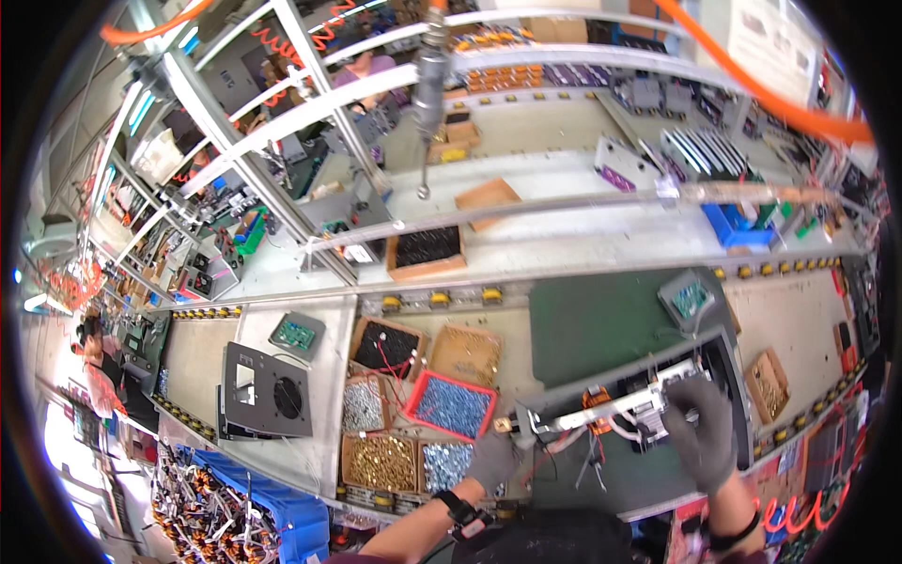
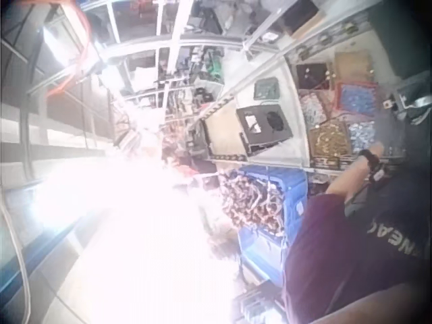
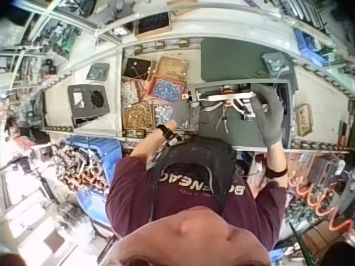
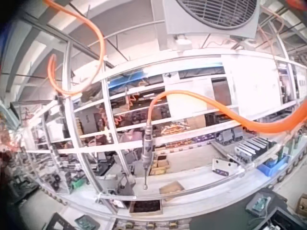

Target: Assembling electrical components and wiring into an inverter chassis on a factory production line.

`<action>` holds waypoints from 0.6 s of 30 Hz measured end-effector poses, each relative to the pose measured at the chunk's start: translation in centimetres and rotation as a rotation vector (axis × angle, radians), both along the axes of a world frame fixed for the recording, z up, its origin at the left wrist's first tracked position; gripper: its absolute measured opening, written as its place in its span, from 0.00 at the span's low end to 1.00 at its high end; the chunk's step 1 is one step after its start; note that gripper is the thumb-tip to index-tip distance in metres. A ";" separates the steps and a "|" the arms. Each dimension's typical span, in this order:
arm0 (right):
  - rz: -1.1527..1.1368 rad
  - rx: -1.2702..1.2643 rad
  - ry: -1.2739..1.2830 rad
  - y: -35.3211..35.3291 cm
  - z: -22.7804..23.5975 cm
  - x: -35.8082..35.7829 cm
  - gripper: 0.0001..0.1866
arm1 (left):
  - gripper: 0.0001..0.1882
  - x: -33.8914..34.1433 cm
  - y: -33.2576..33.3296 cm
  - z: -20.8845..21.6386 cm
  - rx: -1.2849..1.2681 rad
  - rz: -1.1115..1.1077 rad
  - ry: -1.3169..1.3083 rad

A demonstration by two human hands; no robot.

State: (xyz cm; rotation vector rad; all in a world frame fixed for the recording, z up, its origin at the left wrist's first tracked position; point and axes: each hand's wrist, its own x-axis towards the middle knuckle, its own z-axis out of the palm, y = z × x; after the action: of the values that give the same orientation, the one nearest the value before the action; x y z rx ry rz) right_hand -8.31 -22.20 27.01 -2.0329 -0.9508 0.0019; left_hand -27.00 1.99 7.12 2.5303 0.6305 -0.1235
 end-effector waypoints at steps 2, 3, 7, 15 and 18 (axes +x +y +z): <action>0.224 0.129 -0.009 9.5 4.8 3.7 0.21 | 0.22 0.0 0.6 0.0 -0.063 -0.009 0.003; 0.288 0.199 0.007 14.5 6.5 5.3 0.24 | 0.23 0.0 0.9 0.1 -0.079 -0.034 0.006; 0.164 0.206 0.212 32.1 11.2 10.8 0.35 | 0.22 0.3 1.6 0.5 -0.174 -0.049 0.161; 0.131 0.152 0.204 44.4 14.6 14.7 0.18 | 0.32 -0.1 1.7 0.0 -0.076 -0.198 0.122; 0.372 0.393 0.525 40.0 17.1 13.3 0.14 | 0.34 0.0 1.5 0.1 -0.340 -0.015 -0.069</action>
State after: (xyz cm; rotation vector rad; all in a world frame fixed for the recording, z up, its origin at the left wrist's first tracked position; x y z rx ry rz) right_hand 5.00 17.78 44.14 -1.3726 -0.8880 0.4880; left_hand -26.99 3.46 7.24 2.2014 0.5146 -0.1361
